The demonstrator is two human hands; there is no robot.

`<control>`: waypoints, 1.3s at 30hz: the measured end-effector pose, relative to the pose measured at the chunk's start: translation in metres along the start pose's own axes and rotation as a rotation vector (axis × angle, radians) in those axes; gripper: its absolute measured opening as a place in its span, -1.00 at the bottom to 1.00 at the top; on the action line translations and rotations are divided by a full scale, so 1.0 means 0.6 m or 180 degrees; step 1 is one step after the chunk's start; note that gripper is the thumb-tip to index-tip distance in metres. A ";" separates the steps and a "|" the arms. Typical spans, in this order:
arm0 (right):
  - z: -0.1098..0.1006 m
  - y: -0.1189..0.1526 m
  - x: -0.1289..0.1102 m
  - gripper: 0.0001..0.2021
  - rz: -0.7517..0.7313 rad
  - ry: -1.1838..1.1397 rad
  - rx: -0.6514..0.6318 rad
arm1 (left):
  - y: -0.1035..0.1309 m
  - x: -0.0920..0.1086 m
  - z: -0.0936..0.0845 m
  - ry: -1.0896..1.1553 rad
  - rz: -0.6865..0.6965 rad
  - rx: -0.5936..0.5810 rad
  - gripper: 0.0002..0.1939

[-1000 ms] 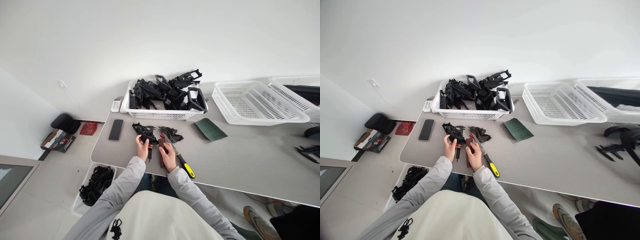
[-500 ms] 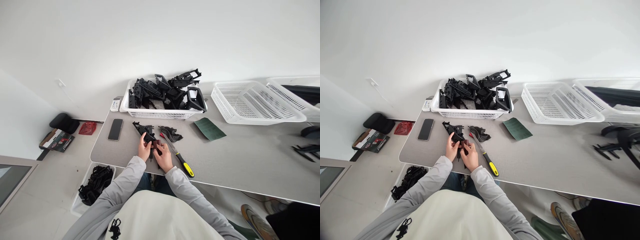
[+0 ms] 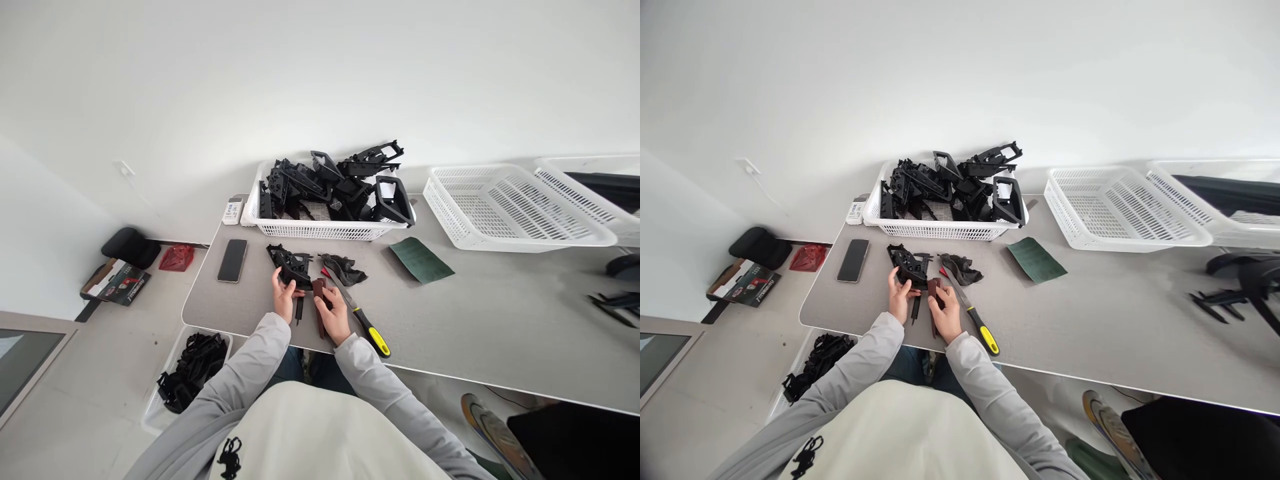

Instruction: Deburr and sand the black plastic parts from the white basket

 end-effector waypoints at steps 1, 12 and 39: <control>0.000 -0.001 0.001 -0.78 0.0054 -0.0082 -0.0030 | 0.001 0.004 -0.001 -0.0033 0.0051 0.0049 -0.12; 0.013 0.005 0.044 -0.67 0.1285 -0.1356 -0.0018 | 0.000 0.008 -0.006 -0.0087 0.0139 0.0187 -0.10; 0.031 0.020 -0.028 -0.68 -0.0318 0.0220 -0.0595 | 0.000 0.014 0.009 -0.0336 0.0361 -0.0161 0.11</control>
Point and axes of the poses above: each hand's wrist, its own y-axis away from the middle knuckle, its own z-axis out of the palm, x = y × z, the point moved 10 cm from there along -y, towards the middle knuckle, and after that the axes turned 13 degrees about x, right-handed, at the moved point
